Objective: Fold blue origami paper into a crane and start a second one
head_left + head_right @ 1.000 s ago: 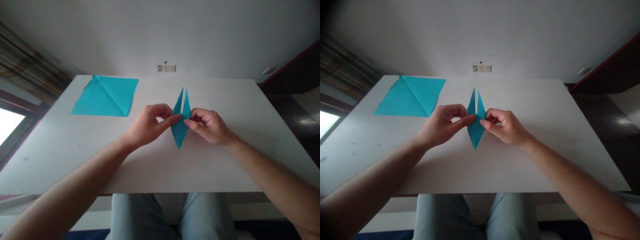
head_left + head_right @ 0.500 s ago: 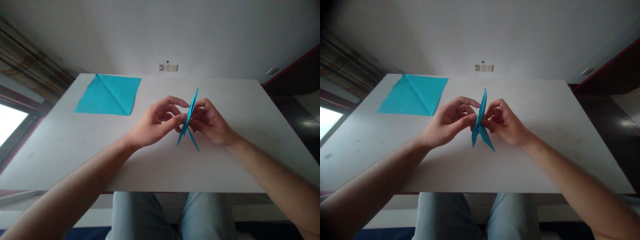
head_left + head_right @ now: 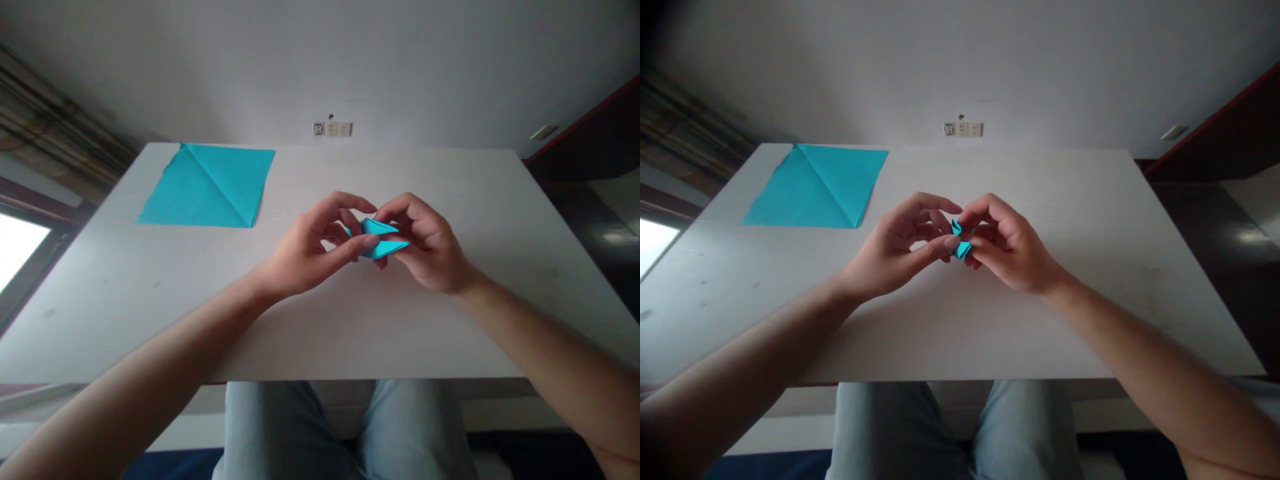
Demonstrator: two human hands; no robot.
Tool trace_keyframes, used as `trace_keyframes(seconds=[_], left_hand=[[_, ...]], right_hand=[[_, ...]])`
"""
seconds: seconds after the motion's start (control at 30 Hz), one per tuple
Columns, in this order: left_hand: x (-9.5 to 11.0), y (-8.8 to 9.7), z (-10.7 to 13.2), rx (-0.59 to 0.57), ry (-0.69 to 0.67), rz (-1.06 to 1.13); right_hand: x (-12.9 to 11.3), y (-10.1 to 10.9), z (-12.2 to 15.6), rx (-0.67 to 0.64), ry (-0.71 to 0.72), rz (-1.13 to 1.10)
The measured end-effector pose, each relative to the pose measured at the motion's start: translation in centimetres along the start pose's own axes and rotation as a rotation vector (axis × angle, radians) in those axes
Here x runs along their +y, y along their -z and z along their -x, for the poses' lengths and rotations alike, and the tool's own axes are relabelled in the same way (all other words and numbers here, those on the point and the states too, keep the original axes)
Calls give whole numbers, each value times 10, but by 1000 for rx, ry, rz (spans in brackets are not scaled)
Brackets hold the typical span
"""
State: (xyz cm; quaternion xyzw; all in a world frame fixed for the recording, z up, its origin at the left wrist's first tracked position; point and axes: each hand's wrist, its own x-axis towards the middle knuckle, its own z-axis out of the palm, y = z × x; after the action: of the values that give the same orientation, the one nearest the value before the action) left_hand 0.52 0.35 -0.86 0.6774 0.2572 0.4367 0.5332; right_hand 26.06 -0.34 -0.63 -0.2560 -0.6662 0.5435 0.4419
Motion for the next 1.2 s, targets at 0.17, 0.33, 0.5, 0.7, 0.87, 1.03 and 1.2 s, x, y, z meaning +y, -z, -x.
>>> trace_keyframes(seconds=[0.17,0.33,0.5,0.7,0.87,1.03,1.2], left_hand=[[3,-4,-1,70,53,-13],[2,-5,-1,42,35,-3],[0,-2,0,-33,-47,-53],[-4,7,-2,-62,-137,-178],[-11,10,-3,-20,-135,-234],[-6,12,-3,-41,-108,-221],[1,9,-3,-33,-93,-278]], right_hand=[[-1,-4,4,3,-2,26],[3,-8,3,91,33,95],[-3,-9,1,109,7,99],[-8,-8,-1,121,-59,81],[-3,-5,-1,105,-55,72],[-2,-1,1,93,43,146],[-7,-3,2,109,127,337]])
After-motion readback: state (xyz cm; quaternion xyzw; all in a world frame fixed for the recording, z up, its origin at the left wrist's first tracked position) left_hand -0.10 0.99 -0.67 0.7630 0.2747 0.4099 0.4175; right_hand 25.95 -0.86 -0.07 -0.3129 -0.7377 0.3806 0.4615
